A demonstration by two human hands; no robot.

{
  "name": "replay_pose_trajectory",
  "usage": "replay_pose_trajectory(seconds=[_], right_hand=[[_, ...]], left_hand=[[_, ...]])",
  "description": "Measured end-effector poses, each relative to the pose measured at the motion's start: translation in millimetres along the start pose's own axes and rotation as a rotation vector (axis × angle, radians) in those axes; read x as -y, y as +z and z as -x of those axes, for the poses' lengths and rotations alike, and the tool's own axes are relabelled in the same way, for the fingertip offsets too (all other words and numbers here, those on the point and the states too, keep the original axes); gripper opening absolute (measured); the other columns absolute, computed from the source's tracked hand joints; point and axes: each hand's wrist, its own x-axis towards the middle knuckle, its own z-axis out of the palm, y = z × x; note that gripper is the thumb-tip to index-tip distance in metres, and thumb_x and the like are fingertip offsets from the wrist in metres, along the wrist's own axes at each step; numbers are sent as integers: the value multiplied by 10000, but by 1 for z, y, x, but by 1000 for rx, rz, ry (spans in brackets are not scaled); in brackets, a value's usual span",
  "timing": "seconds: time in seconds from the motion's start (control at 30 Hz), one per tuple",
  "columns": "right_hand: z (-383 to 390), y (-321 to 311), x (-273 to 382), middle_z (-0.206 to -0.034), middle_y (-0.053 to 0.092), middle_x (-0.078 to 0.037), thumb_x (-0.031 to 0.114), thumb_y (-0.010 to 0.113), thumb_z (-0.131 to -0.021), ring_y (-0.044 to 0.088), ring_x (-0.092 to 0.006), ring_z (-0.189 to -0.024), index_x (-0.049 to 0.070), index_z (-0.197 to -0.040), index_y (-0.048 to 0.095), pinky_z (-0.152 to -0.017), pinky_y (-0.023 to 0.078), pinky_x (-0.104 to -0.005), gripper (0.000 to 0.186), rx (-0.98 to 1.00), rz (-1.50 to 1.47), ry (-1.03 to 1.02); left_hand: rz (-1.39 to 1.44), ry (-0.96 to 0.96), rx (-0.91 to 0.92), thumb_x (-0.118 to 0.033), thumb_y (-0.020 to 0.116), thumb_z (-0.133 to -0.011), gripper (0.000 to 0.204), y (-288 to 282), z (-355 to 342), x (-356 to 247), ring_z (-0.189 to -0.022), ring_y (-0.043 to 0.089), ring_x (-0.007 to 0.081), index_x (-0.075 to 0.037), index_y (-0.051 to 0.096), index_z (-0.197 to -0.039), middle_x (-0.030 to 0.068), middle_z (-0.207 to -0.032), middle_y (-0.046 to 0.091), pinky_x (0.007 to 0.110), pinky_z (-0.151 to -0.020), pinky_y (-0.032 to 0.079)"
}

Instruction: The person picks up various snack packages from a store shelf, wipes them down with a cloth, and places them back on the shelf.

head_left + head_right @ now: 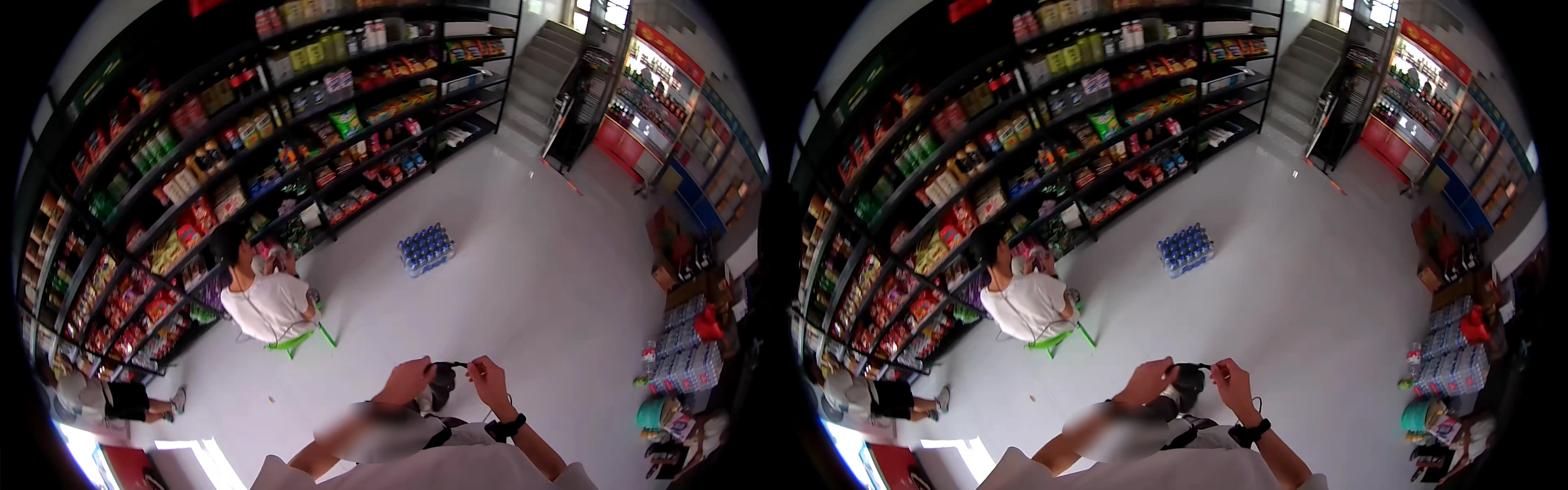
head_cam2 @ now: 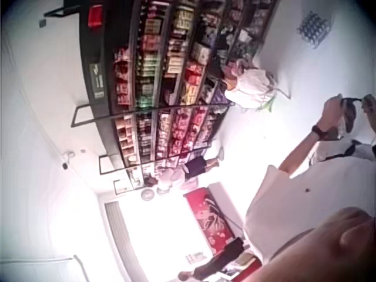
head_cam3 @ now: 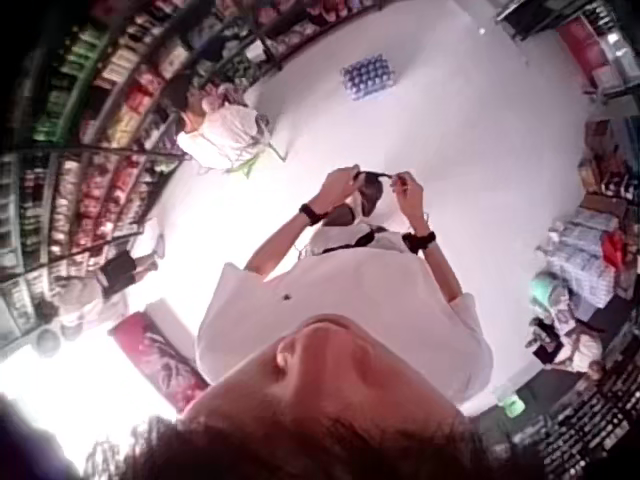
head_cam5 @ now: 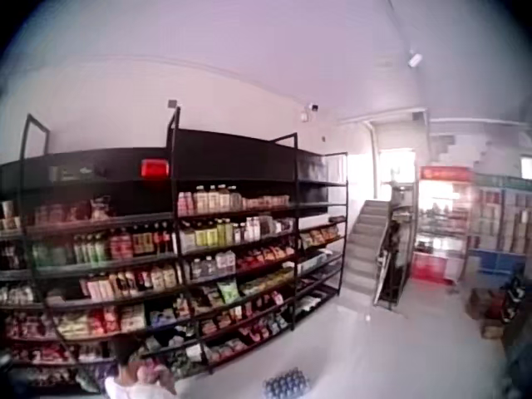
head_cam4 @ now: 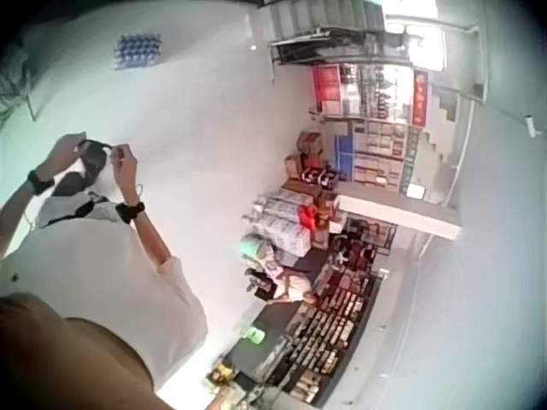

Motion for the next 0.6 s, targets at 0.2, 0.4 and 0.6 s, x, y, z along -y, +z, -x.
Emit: replay_pose_trajectory(seconds=[0.2,0.4,0.6], right_hand=[[-17,-40,22,-765,727,-80,145,640,-1049,721,-143,-687,-14,-1014,629,-604,564,-279,163,-322,-42,26],[-57,-95,15,-763,674,-60,143,580,-1080,635,-101,-658,2,-1002,591,-587,498,-255,161,-593,-172,59],[-116,-171,12,-738,695,-58,152,606,-1071,655,-106,-641,-9,-1004,605,-606,520,-256,174,-673,-244,72]], left_hand=[[159,444,-124,-172,684,-976,169,5,-99,-44,-801,623,373,-17,626,-946,152,-938,642,446,-720,520],[154,643,-39,-169,770,-925,204,5,-193,-116,-787,623,311,-47,613,-882,112,-828,582,402,-675,534],[83,669,-119,-211,772,-930,252,26,-293,-150,-700,619,289,-59,603,-821,86,-787,585,393,-626,520]])
